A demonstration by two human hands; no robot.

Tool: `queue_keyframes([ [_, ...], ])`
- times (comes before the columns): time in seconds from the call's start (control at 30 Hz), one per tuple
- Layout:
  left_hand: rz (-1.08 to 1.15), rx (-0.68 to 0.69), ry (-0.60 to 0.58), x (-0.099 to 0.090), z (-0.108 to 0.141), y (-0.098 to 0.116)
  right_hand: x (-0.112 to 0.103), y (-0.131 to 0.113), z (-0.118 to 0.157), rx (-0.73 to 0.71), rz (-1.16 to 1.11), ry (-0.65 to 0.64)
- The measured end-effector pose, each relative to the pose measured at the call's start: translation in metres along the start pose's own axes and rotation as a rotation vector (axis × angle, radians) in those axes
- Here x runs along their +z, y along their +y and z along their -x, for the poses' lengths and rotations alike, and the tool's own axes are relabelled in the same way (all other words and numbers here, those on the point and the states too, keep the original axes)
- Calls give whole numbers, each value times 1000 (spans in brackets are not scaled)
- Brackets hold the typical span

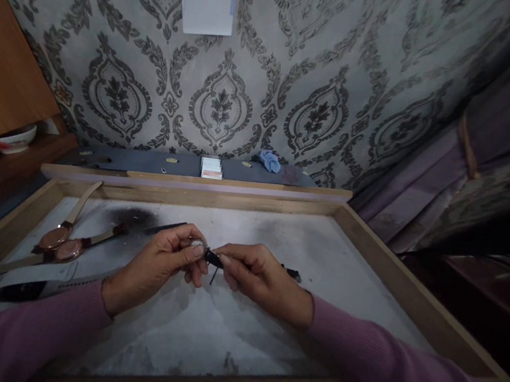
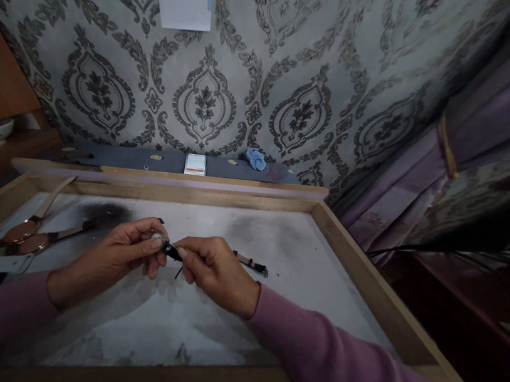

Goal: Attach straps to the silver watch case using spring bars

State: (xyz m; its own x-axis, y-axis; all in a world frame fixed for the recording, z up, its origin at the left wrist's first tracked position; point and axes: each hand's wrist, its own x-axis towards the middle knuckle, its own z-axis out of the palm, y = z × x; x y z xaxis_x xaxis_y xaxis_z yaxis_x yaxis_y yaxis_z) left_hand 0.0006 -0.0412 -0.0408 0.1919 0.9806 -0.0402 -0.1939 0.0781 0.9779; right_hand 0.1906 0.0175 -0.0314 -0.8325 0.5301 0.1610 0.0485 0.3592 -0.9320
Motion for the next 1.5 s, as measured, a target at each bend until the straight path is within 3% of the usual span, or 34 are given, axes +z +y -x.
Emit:
queue_keyframes([
  [0.43,13,16,9,0,0,3,1,2,-3,123,-278,-17],
  [1.23,-247,102,-50,-5,1,3,0,7,-3,189,-255,-42],
  [1.5,-322,92,-60,-6,1,4,-1,12,-3,290,-397,-96],
])
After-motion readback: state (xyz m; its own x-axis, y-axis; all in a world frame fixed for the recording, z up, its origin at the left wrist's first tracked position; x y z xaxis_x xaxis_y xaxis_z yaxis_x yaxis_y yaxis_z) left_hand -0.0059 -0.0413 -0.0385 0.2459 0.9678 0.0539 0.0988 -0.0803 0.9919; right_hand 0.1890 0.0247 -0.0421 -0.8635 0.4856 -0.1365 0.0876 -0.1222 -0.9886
